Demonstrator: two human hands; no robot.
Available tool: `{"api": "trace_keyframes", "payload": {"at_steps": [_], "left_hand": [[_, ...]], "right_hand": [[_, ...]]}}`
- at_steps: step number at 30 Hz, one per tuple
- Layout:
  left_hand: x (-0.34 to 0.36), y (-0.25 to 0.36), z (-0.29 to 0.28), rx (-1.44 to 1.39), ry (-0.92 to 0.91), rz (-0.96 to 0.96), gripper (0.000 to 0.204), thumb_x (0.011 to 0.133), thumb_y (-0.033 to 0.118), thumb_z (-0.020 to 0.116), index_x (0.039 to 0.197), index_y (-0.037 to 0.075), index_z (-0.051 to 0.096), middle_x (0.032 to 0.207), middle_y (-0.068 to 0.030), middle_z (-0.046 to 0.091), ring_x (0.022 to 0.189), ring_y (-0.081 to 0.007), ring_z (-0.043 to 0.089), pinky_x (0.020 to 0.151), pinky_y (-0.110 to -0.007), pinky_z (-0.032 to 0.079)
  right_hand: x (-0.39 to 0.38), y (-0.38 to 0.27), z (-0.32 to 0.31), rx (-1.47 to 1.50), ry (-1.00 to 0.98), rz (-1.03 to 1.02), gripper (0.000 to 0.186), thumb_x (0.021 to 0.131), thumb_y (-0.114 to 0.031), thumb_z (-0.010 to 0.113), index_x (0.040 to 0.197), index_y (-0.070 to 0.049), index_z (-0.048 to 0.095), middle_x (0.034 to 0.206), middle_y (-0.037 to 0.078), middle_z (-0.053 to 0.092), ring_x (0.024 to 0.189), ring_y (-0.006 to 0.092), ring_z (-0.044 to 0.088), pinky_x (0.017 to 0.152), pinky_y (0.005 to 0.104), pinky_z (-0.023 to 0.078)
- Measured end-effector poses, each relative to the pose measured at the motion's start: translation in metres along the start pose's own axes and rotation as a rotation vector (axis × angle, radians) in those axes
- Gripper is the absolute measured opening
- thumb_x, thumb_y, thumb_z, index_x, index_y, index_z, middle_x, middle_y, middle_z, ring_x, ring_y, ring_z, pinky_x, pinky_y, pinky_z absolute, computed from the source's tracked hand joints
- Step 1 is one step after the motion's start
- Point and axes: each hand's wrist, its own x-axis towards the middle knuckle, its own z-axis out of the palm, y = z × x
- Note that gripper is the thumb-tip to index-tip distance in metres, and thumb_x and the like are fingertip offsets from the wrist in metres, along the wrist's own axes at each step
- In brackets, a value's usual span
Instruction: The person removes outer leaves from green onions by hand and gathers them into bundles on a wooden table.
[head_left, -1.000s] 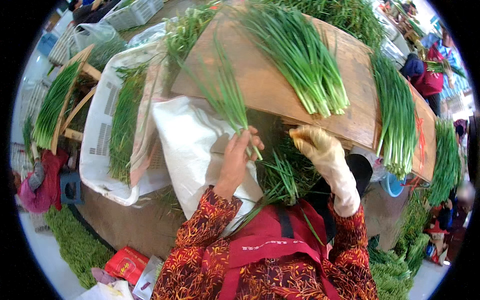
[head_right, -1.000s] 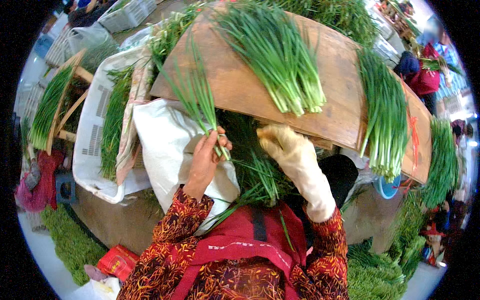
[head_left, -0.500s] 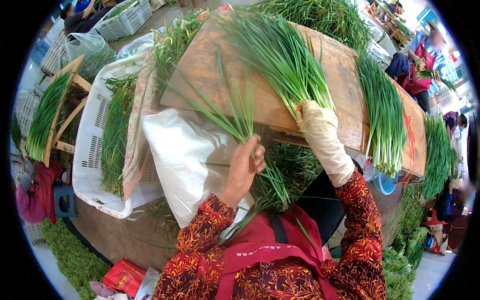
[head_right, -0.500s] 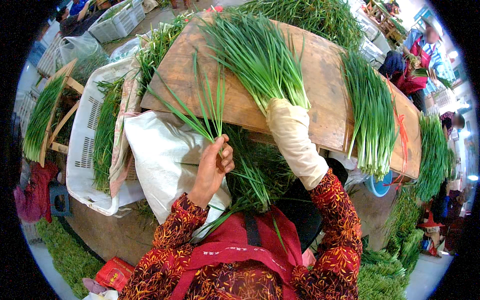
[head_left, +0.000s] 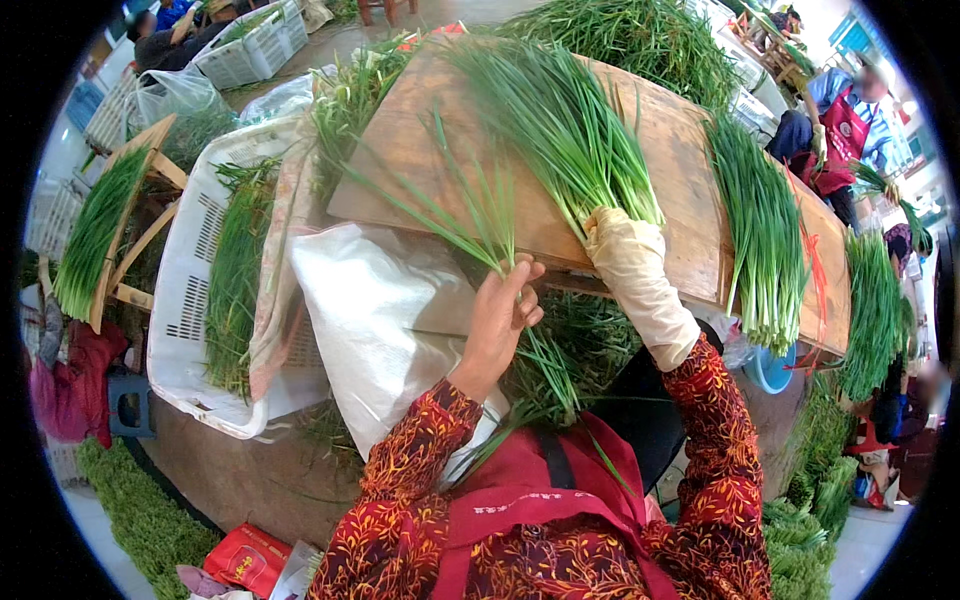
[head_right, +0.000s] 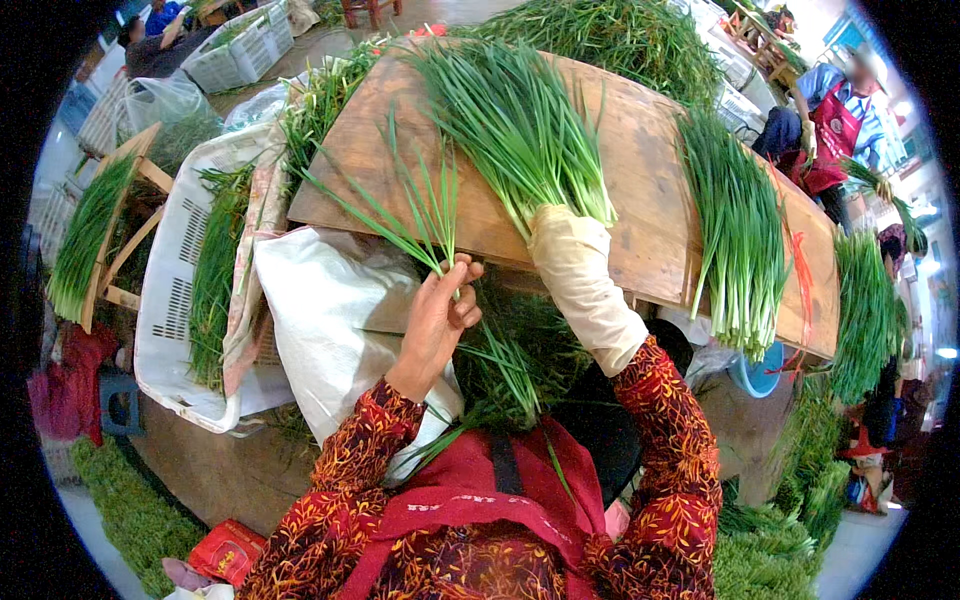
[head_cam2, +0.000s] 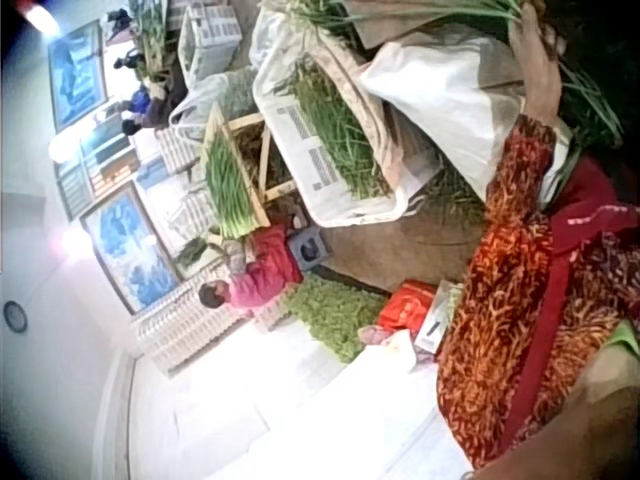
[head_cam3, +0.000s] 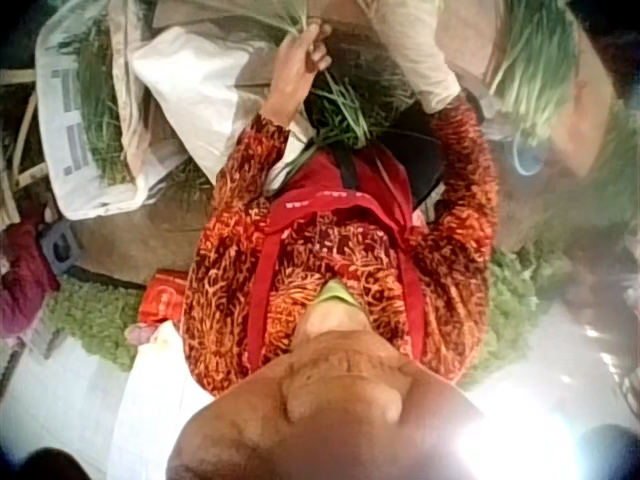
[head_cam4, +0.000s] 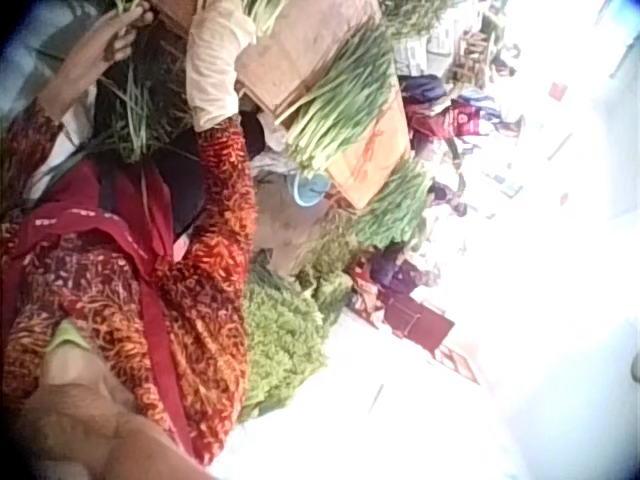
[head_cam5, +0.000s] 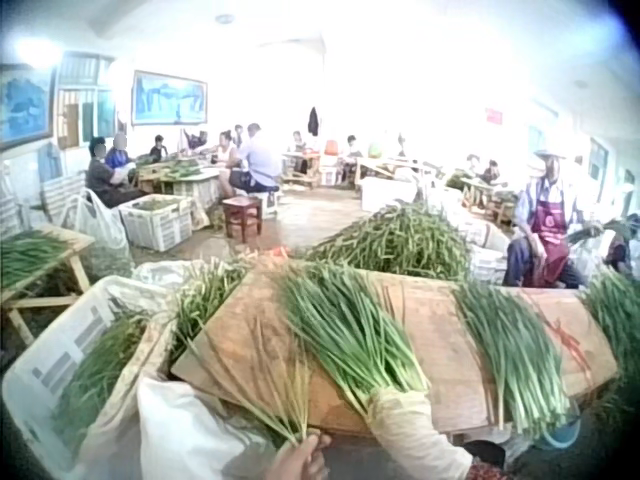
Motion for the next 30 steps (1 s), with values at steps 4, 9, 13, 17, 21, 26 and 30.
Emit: {"api": "trace_keyframes", "payload": {"at_steps": [4,9,13,17,21,26,30], "left_hand": [[0.004,-0.002,0.002,-0.018,-0.007,0.007,0.014,0.084,0.019,0.050,0.094,0.009,0.048,0.090,-0.0008,0.053,0.053,-0.0033,0.036,0.048,-0.019,0.032],[0.006,-0.006,-0.003,0.016,0.022,0.005,0.013,0.084,0.018,0.050,0.093,0.009,0.049,0.093,-0.0013,0.053,0.052,-0.0035,0.036,0.048,-0.019,0.033],[0.005,-0.001,-0.002,0.010,0.038,0.011,0.014,0.083,0.018,0.051,0.094,0.009,0.049,0.093,-0.0010,0.052,0.052,-0.0035,0.037,0.048,-0.019,0.033],[0.005,0.002,0.006,-0.005,0.032,0.021,0.018,0.082,0.019,0.054,0.096,0.009,0.048,0.092,-0.0003,0.053,0.053,-0.0034,0.037,0.049,-0.019,0.033],[0.006,0.000,0.000,0.082,0.042,0.028,0.023,0.080,0.020,0.055,0.096,0.007,0.045,0.079,0.0020,0.048,0.053,-0.0034,0.036,0.048,-0.019,0.032],[-0.002,-0.001,-0.007,0.095,0.108,-0.048,0.021,0.079,0.016,0.057,0.094,0.007,0.045,0.064,0.0063,0.040,0.050,-0.0030,0.035,0.046,-0.018,0.030],[-0.005,-0.006,-0.022,0.115,0.050,-0.075,0.020,0.079,0.014,0.055,0.095,0.006,0.046,0.068,0.0059,0.042,0.049,-0.0026,0.034,0.044,-0.018,0.029]], "right_hand": [[-0.001,-0.012,-0.009,0.044,-0.063,0.017,0.017,0.067,-0.022,0.064,0.070,-0.008,0.056,0.057,0.010,0.055,0.053,0.0284,0.053,0.051,0.0361,0.043],[0.009,-0.008,0.000,-0.082,-0.100,-0.027,0.018,0.069,-0.024,0.061,0.070,-0.007,0.055,0.058,0.011,0.056,0.054,0.0296,0.055,0.053,0.0386,0.043],[0.017,-0.014,-0.010,-0.107,-0.169,0.089,0.017,0.073,-0.023,0.056,0.071,-0.006,0.054,0.059,0.012,0.057,0.055,0.0305,0.056,0.053,0.0391,0.044],[-0.013,-0.024,-0.034,0.156,-0.106,0.096,0.014,0.074,-0.020,0.055,0.069,-0.007,0.052,0.057,0.012,0.056,0.051,0.0277,0.056,0.051,0.0349,0.045],[-0.059,-0.047,-0.027,0.408,-0.314,0.090,0.019,0.073,-0.025,0.059,0.076,-0.008,0.052,0.062,0.009,0.057,0.057,0.0257,0.057,0.054,0.0332,0.045],[-0.062,-0.038,-0.012,0.853,-0.415,0.355,0.024,0.077,-0.027,0.057,0.088,-0.007,0.055,0.074,0.008,0.060,0.066,0.0180,0.058,0.061,0.0288,0.045],[-0.040,-0.046,0.009,0.908,-0.361,0.303,0.029,0.078,-0.030,0.056,0.091,-0.004,0.056,0.078,0.010,0.060,0.071,0.0186,0.058,0.065,0.0284,0.044]]}}
